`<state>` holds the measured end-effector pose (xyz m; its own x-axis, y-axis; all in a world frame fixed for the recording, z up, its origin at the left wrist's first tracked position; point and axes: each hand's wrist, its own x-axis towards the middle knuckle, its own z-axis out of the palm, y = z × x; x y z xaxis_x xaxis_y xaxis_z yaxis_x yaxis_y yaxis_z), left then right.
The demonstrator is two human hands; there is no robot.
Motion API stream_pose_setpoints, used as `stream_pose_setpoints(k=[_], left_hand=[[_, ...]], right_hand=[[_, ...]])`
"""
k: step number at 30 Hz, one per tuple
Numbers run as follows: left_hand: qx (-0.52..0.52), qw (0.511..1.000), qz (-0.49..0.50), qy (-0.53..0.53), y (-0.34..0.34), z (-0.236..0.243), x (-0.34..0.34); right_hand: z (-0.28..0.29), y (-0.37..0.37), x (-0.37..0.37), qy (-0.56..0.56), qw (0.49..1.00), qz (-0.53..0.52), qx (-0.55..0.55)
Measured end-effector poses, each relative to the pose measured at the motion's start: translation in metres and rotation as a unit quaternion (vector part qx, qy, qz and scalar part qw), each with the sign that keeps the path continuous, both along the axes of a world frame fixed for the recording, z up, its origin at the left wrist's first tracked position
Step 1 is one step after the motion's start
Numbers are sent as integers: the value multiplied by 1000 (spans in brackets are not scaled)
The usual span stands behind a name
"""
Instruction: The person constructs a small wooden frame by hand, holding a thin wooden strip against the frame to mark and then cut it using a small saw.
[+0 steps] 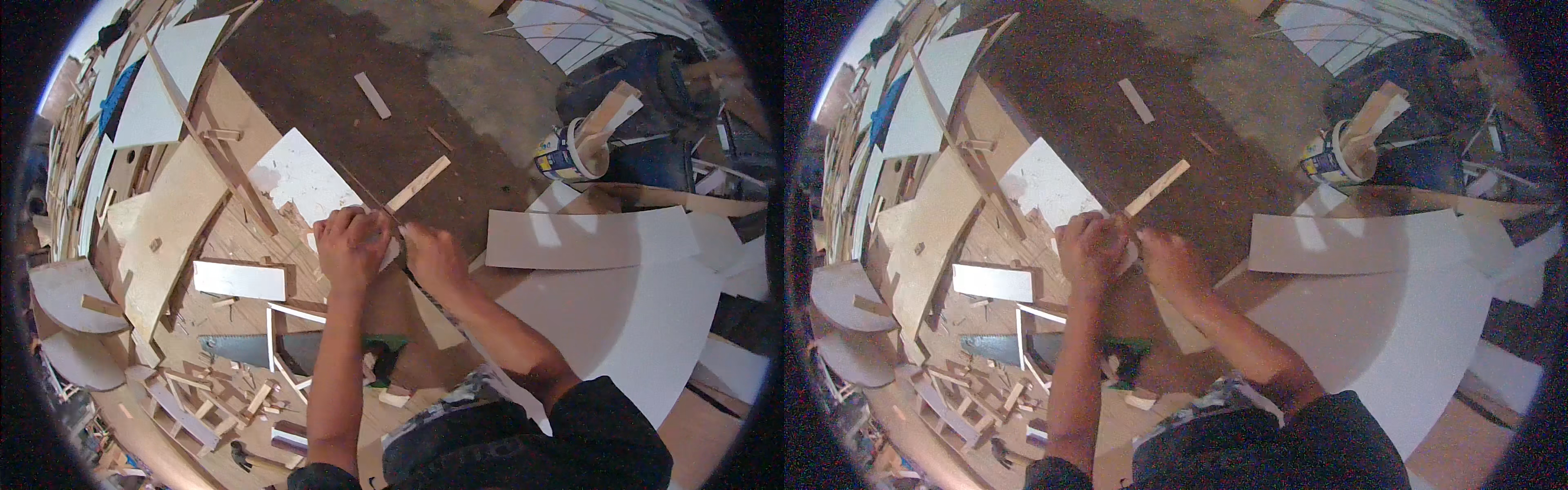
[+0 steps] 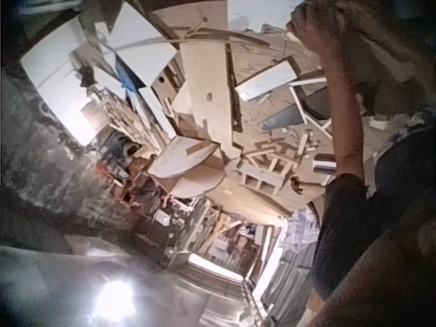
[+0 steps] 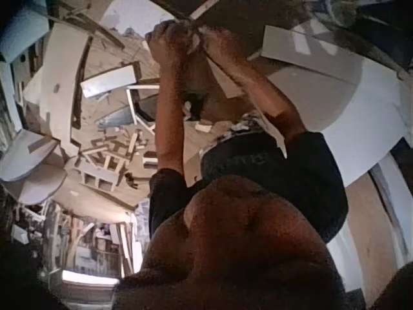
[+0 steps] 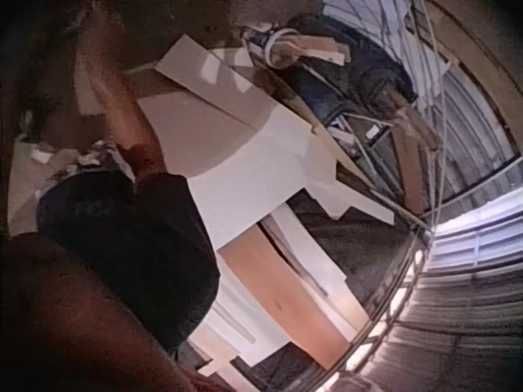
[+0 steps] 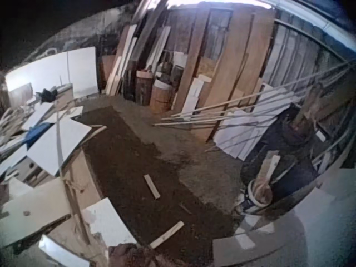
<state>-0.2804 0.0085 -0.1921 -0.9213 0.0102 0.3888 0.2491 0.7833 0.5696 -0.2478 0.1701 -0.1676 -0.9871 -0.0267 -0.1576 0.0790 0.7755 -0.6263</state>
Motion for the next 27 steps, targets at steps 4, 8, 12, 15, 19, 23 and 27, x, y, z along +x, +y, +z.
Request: stream_pose_setpoints(k=[4,8,12,15,19,23,27], left_hand=[[-12,1000,12,5,3,1,-4],[-10,999,36,13,6,-5,-3],[-28,1000,11,-1,1,1,-4],[-8,1000,-18,4,0,0,-4],[-8,1000,-11,12,2,3,-2],[-9,1000,2,10,2,2,-1],[-2,1000,16,14,4,5,-2]], right_hand=[[3,7,6,-38,999,14,21],[19,4,5,-64,998,-26,-6],[32,8,0,-125,991,22,43],[26,10,7,-73,997,14,38],[30,-3,-16,-76,991,28,109],[32,4,2,-68,994,30,78],[39,-2,-21,-81,992,48,89]])
